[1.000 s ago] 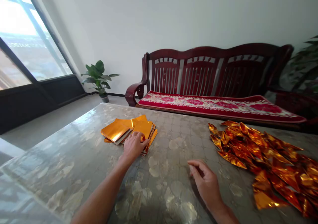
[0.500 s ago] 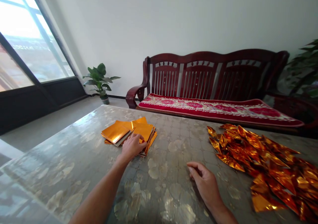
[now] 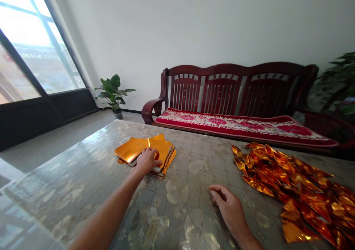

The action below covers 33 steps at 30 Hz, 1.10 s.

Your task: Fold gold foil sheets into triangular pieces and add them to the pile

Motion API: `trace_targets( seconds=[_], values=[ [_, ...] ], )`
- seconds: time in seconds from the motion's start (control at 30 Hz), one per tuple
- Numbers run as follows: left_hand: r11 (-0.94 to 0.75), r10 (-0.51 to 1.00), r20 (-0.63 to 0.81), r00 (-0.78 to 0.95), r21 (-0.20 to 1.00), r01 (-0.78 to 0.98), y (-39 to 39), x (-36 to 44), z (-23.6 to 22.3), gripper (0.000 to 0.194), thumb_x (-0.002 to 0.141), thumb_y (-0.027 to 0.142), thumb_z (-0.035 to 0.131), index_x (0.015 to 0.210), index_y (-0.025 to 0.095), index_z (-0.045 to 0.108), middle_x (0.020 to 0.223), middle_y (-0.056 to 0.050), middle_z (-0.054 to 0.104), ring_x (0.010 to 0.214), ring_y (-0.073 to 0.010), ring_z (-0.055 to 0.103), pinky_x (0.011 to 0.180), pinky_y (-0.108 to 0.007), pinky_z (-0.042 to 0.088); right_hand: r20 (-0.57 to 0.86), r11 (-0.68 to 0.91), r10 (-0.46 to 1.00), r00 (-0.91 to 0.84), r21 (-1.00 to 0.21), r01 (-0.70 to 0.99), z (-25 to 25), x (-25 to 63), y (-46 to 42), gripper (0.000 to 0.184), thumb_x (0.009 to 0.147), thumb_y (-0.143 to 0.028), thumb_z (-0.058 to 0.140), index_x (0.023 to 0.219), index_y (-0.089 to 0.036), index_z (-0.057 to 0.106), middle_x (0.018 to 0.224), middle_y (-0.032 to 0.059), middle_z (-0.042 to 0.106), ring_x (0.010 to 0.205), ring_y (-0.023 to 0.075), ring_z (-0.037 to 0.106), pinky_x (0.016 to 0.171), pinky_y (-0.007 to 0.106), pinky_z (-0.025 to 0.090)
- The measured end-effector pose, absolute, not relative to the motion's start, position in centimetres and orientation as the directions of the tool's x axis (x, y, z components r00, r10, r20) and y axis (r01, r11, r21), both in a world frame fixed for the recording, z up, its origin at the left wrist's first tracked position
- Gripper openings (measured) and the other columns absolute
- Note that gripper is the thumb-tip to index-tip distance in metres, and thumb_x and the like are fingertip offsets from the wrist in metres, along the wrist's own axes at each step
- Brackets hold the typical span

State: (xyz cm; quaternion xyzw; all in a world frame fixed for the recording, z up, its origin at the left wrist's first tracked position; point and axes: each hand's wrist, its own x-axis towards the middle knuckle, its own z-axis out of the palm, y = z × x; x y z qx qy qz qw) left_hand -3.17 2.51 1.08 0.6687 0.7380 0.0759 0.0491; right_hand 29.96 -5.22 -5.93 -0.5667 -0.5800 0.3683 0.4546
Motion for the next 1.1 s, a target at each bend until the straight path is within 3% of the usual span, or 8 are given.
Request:
trace_targets(
  seconds=[0.33,0.57,0.87,1.1],
  values=[
    [0.099,0.995,-0.008,-0.098,0.100,0.990,3.7,-3.2,1.3,0.018,0.083,0.029,0.061,0.096,0.018,0.069,0.105,-0.011,0.069,0.098,-0.0250,0.066,0.076,-0.030,0.049,0.118,0.098,0.992,0.037,-0.932,0.349,-5.7,29.9,-5.3,0.033,0.077,-0.047,0.058,0.086,-0.019,0.073,0.073,0.0047,0.069,0.067,0.0216,0.062,0.064,0.030,0.049],
    [0.090,0.996,-0.022,-0.089,0.048,0.995,3.3,-2.5,1.2,0.018,0.091,0.022,0.052,0.097,0.015,0.068,0.102,-0.013,0.071,0.096,-0.0234,0.068,0.073,-0.028,0.050,0.156,0.132,0.987,0.032,-0.916,0.379,-5.8,29.9,-5.2,0.032,0.077,-0.045,0.057,0.085,-0.018,0.073,0.075,0.0057,0.069,0.067,0.0213,0.062,0.063,0.029,0.048],
    [0.039,0.998,-0.038,-0.040,-0.024,0.999,3.6,-2.5,1.1,0.024,0.091,0.011,0.045,0.102,0.009,0.066,0.105,-0.020,0.069,0.103,-0.0283,0.067,0.081,-0.034,0.051,0.178,0.156,0.984,0.020,-0.906,0.395,-5.9,29.9,-5.2,0.031,0.077,-0.044,0.056,0.085,-0.018,0.072,0.077,0.0062,0.069,0.069,0.0213,0.063,0.064,0.029,0.049],
    [-0.016,0.998,-0.064,0.016,0.003,1.000,3.6,-3.2,1.7,0.029,0.094,0.011,0.038,0.100,0.009,0.066,0.102,-0.019,0.070,0.098,-0.0248,0.068,0.082,-0.033,0.050,0.197,0.180,0.980,0.000,-0.896,0.406,-6.3,30.0,-5.0,0.030,0.078,-0.042,0.056,0.086,-0.019,0.072,0.082,0.0068,0.070,0.071,0.0212,0.063,0.065,0.029,0.049]
  ],
)
